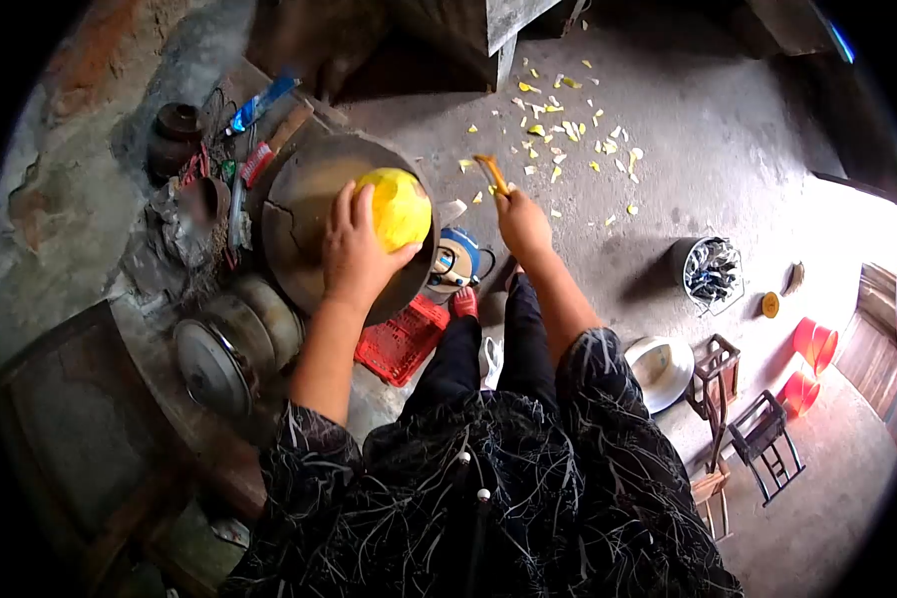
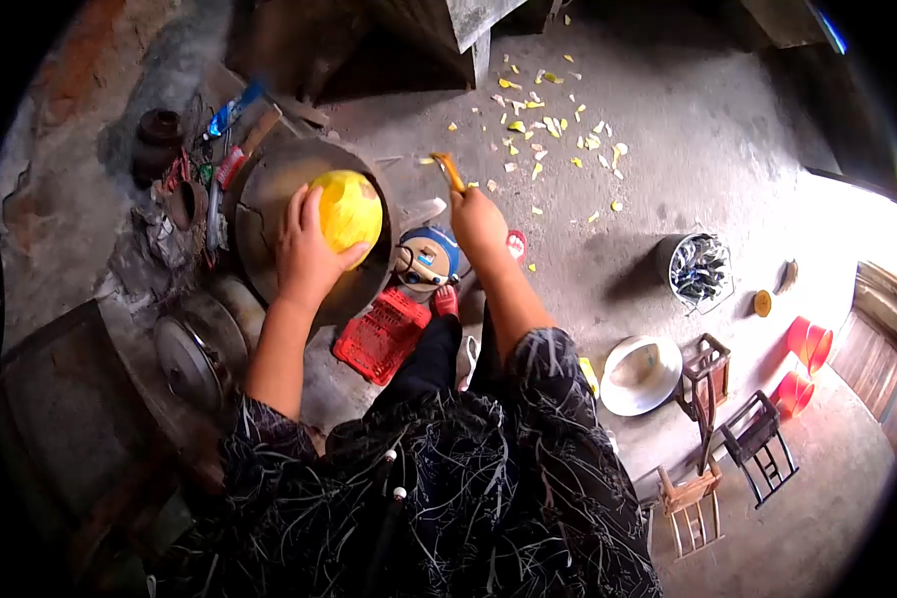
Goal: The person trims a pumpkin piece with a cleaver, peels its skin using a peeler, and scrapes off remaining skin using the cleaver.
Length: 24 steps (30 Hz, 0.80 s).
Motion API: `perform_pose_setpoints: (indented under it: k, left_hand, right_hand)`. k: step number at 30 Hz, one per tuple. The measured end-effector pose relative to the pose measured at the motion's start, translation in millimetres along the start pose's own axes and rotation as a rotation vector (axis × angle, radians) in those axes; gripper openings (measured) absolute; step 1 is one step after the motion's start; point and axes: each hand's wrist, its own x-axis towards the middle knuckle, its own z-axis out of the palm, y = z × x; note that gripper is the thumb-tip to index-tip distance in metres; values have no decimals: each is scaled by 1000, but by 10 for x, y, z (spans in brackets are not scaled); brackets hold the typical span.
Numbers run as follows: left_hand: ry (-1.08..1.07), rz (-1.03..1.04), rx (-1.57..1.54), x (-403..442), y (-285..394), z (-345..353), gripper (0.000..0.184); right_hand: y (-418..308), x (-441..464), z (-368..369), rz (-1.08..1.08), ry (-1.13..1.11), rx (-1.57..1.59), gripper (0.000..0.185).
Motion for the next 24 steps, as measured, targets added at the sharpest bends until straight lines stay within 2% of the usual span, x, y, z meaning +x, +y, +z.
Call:
perform_pose_setpoints:
  k: [3,4,5,9,10,15,22,24]
  left_hand:
    - [62,-2,-62,-94,-246,85,92]
    - [78,-20,-120,-214,-308,101,94]
    - [30,-69,-174,-242,-368,107,97]
    - [46,-45,-171,-299,-420,160,94]
    - [42,-48,-171,-288,-387,142,94]
    - [28,-111,-81,-124,-150,-3,93]
    - [70,-67,-87,-53,-193,92,89]
    - [100,-51,-88,-65,-217,115,91]
  right_hand:
    - [-70,-169,-22,-80,-41,207,34]
    - [-126,-267,9,-183,-31,233,33]
    - [-199,-373,64,-222,-55,215,32]
    - [-646,-595,42,-393,-148,213,29]
    - [-719,-622,28,-381,-190,109,29]
    - [-774,-639,30,-443,-199,18,29]
    - [-697,-507,97,-455,-187,33,29]
    - [-598,-441,223,-495,-80,99,30]
